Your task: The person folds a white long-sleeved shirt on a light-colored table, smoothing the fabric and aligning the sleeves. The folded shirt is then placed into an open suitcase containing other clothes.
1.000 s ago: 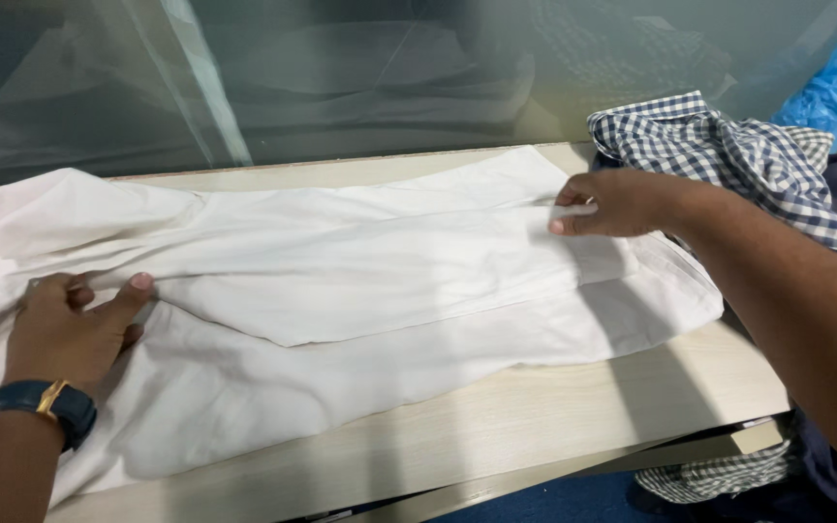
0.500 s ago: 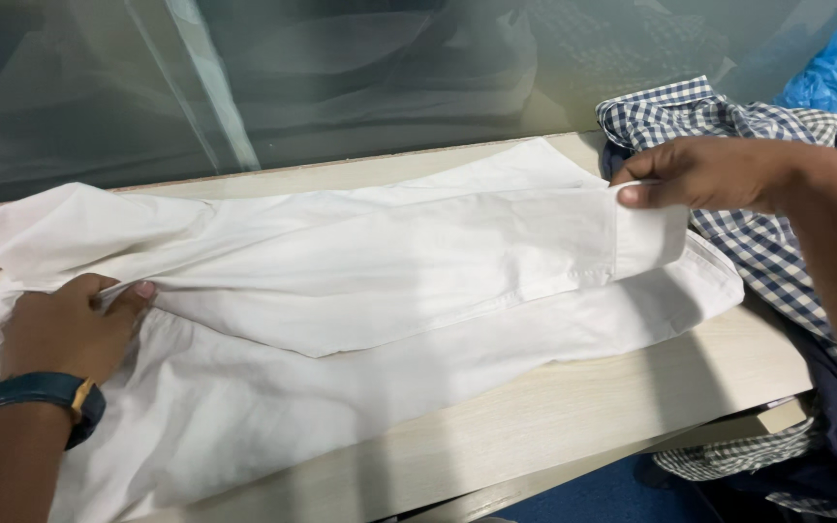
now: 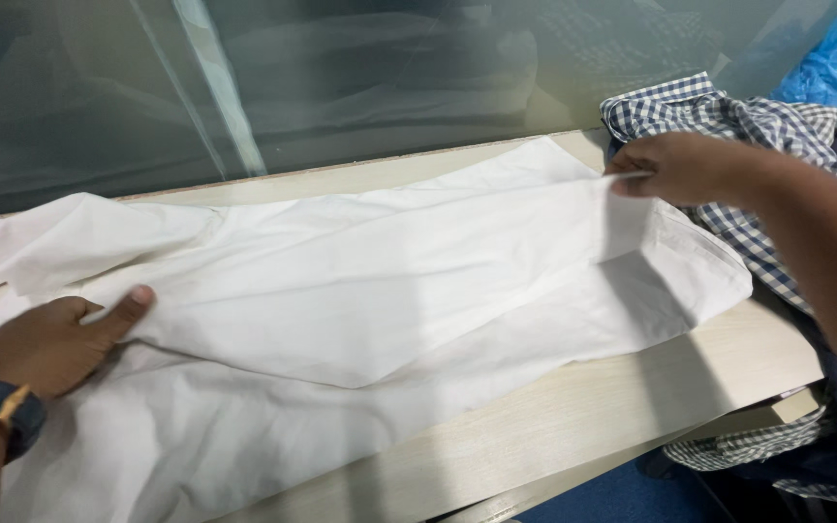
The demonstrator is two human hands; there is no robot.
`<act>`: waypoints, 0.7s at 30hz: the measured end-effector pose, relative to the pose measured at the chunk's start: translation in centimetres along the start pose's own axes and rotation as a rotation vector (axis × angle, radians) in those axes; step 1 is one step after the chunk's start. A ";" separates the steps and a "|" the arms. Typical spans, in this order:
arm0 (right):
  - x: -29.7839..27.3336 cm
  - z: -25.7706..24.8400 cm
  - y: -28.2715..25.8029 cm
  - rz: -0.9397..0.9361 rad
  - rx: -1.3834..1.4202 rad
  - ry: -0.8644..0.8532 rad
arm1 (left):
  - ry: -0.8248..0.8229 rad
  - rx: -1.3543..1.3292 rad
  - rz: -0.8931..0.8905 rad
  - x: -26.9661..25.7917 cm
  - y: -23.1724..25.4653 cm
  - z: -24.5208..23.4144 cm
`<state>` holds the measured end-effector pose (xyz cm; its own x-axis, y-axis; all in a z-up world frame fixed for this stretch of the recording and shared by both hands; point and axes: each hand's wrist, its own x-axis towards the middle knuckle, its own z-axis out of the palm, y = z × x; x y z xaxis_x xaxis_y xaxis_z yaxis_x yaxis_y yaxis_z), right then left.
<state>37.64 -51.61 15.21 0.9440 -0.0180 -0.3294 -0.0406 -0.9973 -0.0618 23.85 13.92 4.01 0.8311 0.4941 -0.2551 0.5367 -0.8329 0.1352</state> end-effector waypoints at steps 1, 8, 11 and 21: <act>0.6 1.8 -1.6 -0.014 -0.117 0.058 | 0.081 0.015 -0.014 -0.8 1.0 0.0; -2.6 10.5 -7.2 -0.228 0.064 0.327 | 0.459 -0.261 0.158 -10.2 8.3 0.5; -4.5 12.7 -9.4 -0.063 0.068 0.142 | 0.481 -0.099 0.325 -11.4 11.0 1.7; -5.9 10.0 -5.8 -0.239 0.229 0.075 | 0.017 0.084 0.124 -10.3 10.4 3.6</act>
<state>29.02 -45.01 8.13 0.9568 0.2005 -0.2107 0.1200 -0.9319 -0.3422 20.37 -0.75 4.62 0.8929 0.3898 -0.2252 0.4163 -0.9054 0.0836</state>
